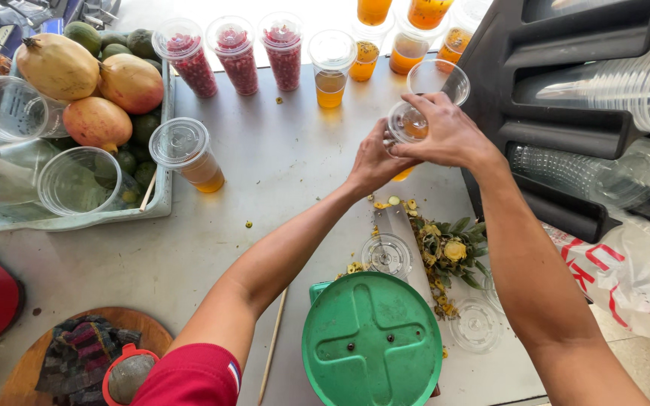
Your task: The person organizes plastic cups containing liquid on a counter, places lids on some of them, and then puts a tray of cups into a freezer.
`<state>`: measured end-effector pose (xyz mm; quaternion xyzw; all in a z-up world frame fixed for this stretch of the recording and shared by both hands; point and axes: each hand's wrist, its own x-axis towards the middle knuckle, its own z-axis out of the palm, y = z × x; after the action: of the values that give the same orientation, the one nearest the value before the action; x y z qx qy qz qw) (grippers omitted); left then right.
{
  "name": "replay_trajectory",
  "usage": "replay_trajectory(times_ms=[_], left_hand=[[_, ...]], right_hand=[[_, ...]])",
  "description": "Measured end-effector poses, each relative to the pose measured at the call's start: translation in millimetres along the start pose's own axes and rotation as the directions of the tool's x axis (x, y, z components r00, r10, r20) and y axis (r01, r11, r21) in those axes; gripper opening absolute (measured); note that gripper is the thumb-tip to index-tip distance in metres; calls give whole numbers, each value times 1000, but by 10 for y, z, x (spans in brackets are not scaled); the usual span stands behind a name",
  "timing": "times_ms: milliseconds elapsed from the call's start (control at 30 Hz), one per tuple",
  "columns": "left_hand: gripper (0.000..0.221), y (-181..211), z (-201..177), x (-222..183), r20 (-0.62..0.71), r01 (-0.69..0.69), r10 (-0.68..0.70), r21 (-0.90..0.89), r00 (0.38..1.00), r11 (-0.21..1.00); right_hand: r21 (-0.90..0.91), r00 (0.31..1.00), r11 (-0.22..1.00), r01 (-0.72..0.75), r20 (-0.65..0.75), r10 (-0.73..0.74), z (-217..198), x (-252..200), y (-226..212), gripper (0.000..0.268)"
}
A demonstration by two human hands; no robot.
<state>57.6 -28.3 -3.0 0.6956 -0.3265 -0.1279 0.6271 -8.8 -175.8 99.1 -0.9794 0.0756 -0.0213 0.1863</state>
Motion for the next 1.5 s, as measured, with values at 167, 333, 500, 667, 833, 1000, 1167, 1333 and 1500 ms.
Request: replay_trajectory(times_ms=[167,333,500,667,833,1000,1167,1333,1500], left_hand=[[94,-184,-343,26,-313,-18,55,119,948,993],[71,-338,-481,-315,-240,196,-203,-55,949,979],[53,-488,-542,-448,-161,239,-265,-161,951,958],[41,-576,-336,-332,-13,201,-209,-229,978,952],[41,-91,-23,-100,323,206,-140,-180,936,962],[45,639,308,-133,626,153,-40,-129,779,980],[49,1157,609,-286,797,21,-88,94,598,995],[49,1407,1035,-413,914,-70,-43,77,403,995],[53,1460,1183,-577,931,-110,-42,88,363,990]], right_hand=[[63,989,997,-38,-139,47,53,750,-155,96],[-9,975,990,-139,-177,135,341,1416,2,97],[-34,958,994,-106,-272,93,603,1598,147,100],[-106,894,992,-68,-447,13,464,1134,-50,84],[103,846,993,58,-533,6,-148,-175,-364,44],[408,787,913,-2,-562,253,-945,-1950,-445,32],[313,702,783,-537,-349,621,-1336,-3170,29,22],[-29,719,822,-569,-504,479,-731,-3315,799,22],[7,571,757,-653,-653,498,-296,-3299,897,30]])
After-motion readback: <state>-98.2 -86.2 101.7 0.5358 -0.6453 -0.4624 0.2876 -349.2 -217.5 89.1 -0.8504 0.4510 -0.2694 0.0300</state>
